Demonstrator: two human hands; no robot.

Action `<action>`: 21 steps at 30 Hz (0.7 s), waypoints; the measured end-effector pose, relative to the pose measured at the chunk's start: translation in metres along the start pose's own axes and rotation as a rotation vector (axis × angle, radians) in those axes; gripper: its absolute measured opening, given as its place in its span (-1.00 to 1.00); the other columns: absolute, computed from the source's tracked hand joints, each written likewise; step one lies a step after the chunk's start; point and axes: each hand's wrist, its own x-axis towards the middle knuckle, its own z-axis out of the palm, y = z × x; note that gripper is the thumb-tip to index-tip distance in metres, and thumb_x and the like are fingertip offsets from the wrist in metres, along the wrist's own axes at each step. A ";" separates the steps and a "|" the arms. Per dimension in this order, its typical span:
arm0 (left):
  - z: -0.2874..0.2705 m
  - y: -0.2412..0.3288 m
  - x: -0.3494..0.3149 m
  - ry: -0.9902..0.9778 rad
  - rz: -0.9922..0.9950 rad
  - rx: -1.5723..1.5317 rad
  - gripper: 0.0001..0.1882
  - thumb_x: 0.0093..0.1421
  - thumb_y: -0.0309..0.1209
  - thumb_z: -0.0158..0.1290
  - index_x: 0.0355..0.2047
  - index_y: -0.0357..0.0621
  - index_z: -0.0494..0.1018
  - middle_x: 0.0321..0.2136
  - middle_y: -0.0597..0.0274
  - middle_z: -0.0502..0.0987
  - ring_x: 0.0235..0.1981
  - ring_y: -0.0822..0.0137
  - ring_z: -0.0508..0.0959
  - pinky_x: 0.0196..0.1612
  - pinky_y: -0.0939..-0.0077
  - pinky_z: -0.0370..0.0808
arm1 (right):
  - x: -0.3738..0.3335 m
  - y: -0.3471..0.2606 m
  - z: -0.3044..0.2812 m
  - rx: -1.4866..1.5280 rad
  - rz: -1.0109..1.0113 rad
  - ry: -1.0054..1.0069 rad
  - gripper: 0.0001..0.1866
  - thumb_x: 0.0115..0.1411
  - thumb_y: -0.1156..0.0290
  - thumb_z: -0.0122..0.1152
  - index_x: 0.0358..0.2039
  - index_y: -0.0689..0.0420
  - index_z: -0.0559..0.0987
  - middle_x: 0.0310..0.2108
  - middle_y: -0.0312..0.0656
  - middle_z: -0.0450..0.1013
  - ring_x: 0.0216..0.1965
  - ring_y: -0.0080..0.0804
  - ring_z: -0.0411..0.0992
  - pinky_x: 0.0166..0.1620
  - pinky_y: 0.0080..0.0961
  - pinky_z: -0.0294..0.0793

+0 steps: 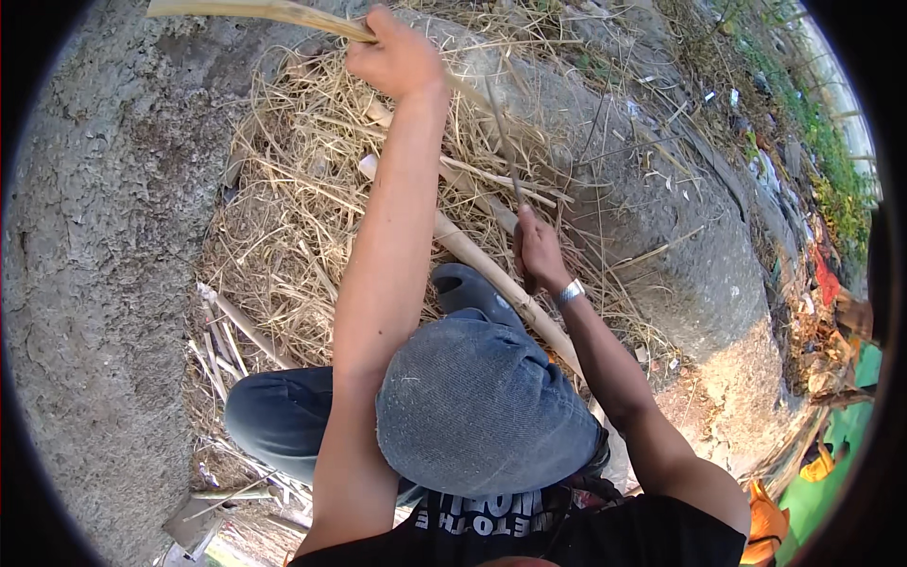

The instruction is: The person uses a cleaver to shave and thin out strips of bamboo by hand. They hold the bamboo strip against their lap and slide the blade along the surface to remove layers, handling individual strips one at a time over a pile of bamboo scraps.

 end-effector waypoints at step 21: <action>-0.003 0.002 0.004 -0.027 0.009 0.029 -0.70 0.25 -0.35 0.05 -0.57 -0.10 0.22 -0.70 0.44 0.23 -0.67 0.52 0.23 -0.58 0.39 0.10 | 0.011 0.010 -0.011 -0.001 0.101 -0.004 -0.33 0.45 -0.25 -0.14 -0.53 0.09 0.41 -0.69 -0.33 0.30 -0.70 -0.53 0.29 -0.62 -0.49 0.30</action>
